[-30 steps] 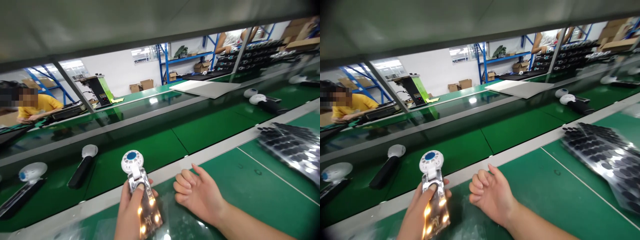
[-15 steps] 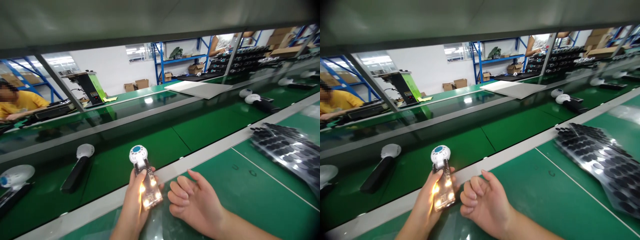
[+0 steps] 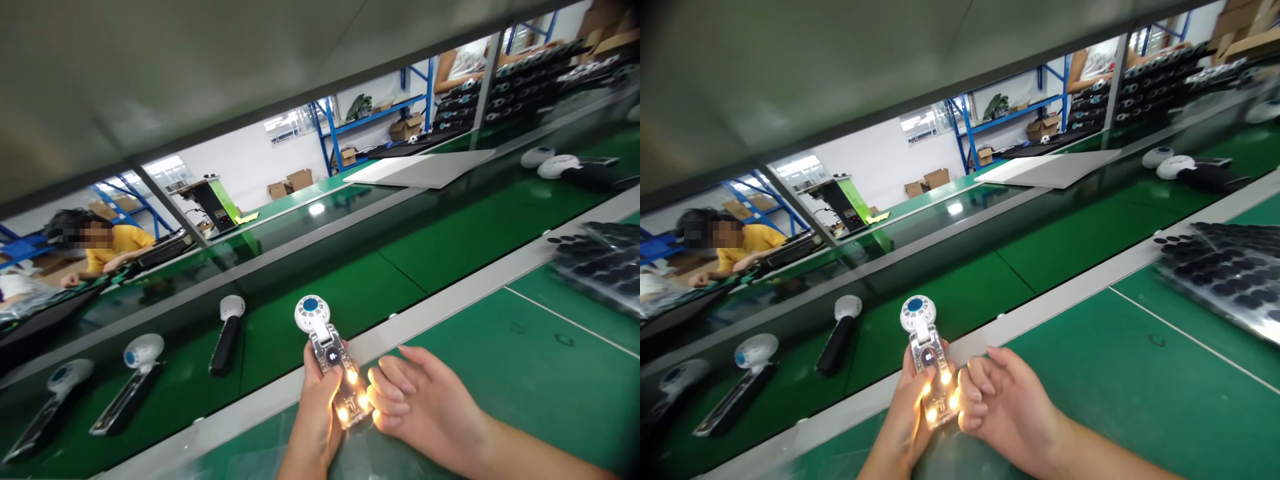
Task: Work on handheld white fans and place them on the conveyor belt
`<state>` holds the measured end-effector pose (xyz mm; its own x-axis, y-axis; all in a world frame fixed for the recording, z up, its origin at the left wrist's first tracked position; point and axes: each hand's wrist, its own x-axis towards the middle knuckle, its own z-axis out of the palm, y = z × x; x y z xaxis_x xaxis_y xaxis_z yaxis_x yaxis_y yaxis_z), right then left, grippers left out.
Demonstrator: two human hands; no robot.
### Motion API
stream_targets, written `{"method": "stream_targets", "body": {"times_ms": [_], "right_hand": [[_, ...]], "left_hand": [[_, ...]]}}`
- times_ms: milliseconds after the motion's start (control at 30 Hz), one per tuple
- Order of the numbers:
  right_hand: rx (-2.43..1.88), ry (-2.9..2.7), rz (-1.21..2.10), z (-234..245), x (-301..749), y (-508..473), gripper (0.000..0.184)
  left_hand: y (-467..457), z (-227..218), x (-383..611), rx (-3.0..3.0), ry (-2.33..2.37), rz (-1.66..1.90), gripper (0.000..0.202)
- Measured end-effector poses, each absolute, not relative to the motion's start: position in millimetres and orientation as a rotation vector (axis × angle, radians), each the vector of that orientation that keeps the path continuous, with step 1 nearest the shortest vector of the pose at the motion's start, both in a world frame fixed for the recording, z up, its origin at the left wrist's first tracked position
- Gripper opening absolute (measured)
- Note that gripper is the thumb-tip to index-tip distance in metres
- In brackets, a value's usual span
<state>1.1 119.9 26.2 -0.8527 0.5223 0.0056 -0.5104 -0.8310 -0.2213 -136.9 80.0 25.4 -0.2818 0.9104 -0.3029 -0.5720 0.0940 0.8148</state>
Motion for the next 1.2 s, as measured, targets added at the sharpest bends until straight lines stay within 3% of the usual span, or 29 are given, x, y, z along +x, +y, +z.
{"method": "stream_targets", "body": {"times_ms": [400, 933, 1200], "right_hand": [[-0.029, -0.288, 2.557, 29, -4, 122, 0.034], [0.046, -0.213, 2.593, 28, -7, 124, 0.04], [0.028, -0.247, 2.597, 29, -5, 124, 0.036]], "left_hand": [[77, 34, -138, 0.577, 1.211, 1.437, 0.036], [77, 35, -135, 0.521, 1.18, 1.518, 0.071], [75, 36, -134, 0.538, 1.228, 1.503, 0.062]]}}
